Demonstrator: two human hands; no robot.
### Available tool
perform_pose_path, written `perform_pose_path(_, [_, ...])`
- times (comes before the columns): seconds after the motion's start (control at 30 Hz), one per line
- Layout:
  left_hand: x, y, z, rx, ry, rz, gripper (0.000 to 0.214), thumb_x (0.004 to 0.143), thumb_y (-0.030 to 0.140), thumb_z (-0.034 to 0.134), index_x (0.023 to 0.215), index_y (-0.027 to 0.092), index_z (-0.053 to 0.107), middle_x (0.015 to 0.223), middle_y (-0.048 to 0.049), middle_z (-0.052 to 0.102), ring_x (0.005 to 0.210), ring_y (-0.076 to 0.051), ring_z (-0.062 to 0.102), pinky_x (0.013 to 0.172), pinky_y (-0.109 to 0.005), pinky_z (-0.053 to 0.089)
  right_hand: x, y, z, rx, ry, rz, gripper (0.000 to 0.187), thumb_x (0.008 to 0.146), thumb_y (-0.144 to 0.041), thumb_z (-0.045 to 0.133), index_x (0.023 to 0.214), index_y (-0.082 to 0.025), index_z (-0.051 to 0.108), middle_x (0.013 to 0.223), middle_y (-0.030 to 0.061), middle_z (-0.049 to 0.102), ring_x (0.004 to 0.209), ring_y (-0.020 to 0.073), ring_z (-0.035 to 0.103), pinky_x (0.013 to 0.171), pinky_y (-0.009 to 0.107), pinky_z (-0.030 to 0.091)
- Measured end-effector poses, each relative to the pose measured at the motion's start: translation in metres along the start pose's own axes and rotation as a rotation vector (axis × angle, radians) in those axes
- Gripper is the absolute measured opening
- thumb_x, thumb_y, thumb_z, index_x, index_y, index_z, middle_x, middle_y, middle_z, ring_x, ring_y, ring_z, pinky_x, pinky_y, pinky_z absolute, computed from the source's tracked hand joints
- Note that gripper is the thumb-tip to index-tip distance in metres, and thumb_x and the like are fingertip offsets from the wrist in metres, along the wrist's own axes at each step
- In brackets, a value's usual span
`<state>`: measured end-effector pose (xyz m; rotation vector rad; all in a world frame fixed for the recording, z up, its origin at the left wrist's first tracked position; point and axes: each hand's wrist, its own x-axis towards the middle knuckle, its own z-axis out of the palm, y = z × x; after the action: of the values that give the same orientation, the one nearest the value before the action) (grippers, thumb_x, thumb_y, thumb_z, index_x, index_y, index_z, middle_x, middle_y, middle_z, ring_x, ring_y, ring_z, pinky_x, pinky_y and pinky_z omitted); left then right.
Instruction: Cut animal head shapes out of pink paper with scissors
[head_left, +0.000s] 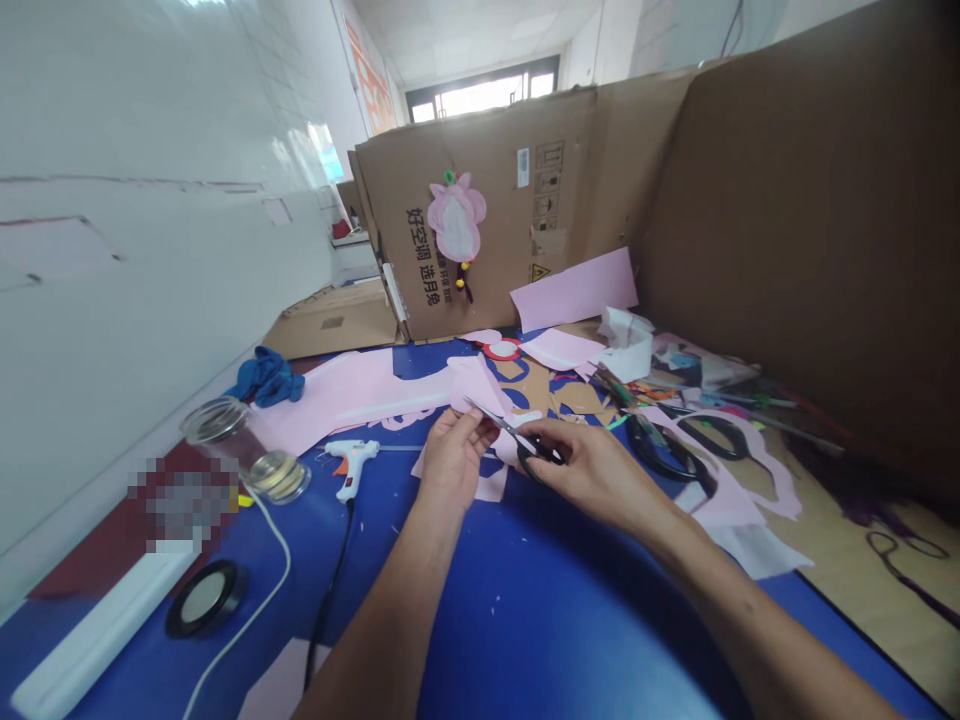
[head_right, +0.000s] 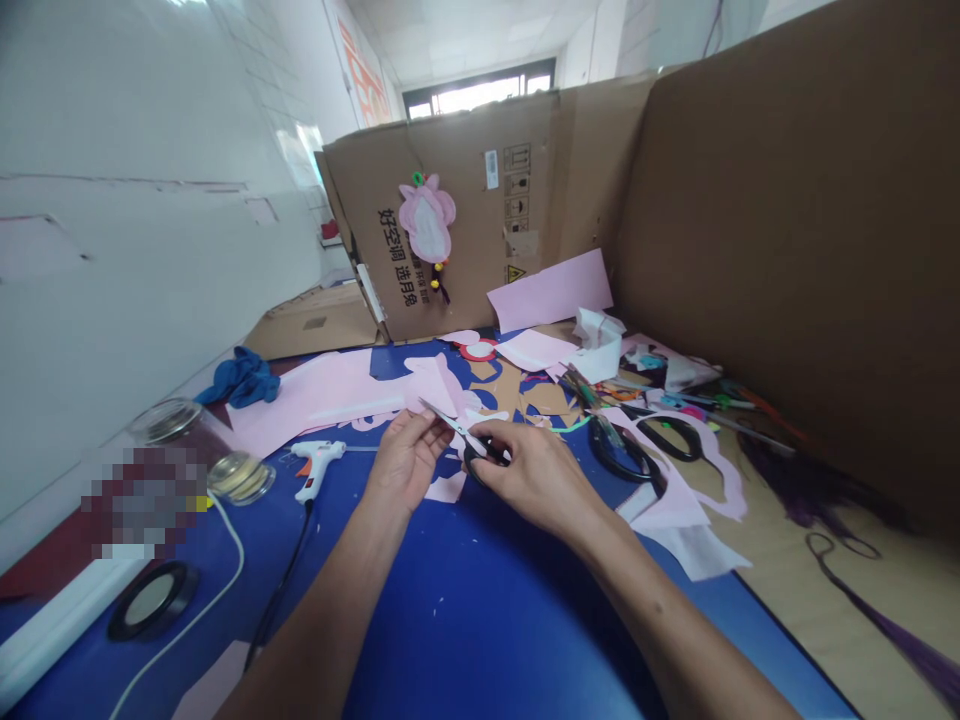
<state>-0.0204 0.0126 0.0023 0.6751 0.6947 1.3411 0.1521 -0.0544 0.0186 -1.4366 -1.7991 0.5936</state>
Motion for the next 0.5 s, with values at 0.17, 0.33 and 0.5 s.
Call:
perform_pose_path(0.17, [-0.0009, -0.0016, 0.0008, -0.023, 0.009, -0.003, 0.031, 0.064, 0.021, 0.091, 0.088, 0.016, 0.071, 0.082, -0.0038, 0.076, 0.075, -0.016, 0.071, 0.079, -0.03, 0.056, -0.0007, 0.0005, 0.0002, 0.021, -0.003, -0.013, 0.029, 0.086, -0.027, 0.064, 0.111, -0.027, 0.079, 0.083, -0.0006, 0.074, 0.073, 0.0195, 0.063, 0.067, 0.028, 0.043])
perform_pose_path(0.33, [-0.0017, -0.0033, 0.001, -0.037, 0.013, -0.01, 0.031, 0.067, 0.02, 0.089, 0.092, 0.017, 0.07, 0.085, -0.0036, 0.077, 0.078, -0.016, 0.072, 0.084, -0.032, 0.056, -0.001, 0.0019, 0.0008, 0.026, 0.005, -0.007, 0.032, 0.085, -0.026, 0.064, 0.114, -0.027, 0.079, 0.08, -0.0008, 0.072, 0.072, 0.0193, 0.062, 0.066, 0.028, 0.042])
perform_pose_path(0.5, [-0.0018, -0.0045, 0.0009, -0.052, 0.022, -0.016, 0.032, 0.068, 0.019, 0.088, 0.094, 0.017, 0.07, 0.086, -0.0041, 0.077, 0.08, -0.017, 0.073, 0.085, -0.032, 0.056, 0.0002, 0.0026, 0.0017, 0.062, -0.004, 0.0, 0.033, 0.086, -0.026, 0.065, 0.116, -0.027, 0.079, 0.083, -0.0006, 0.073, 0.073, 0.0194, 0.062, 0.067, 0.029, 0.043])
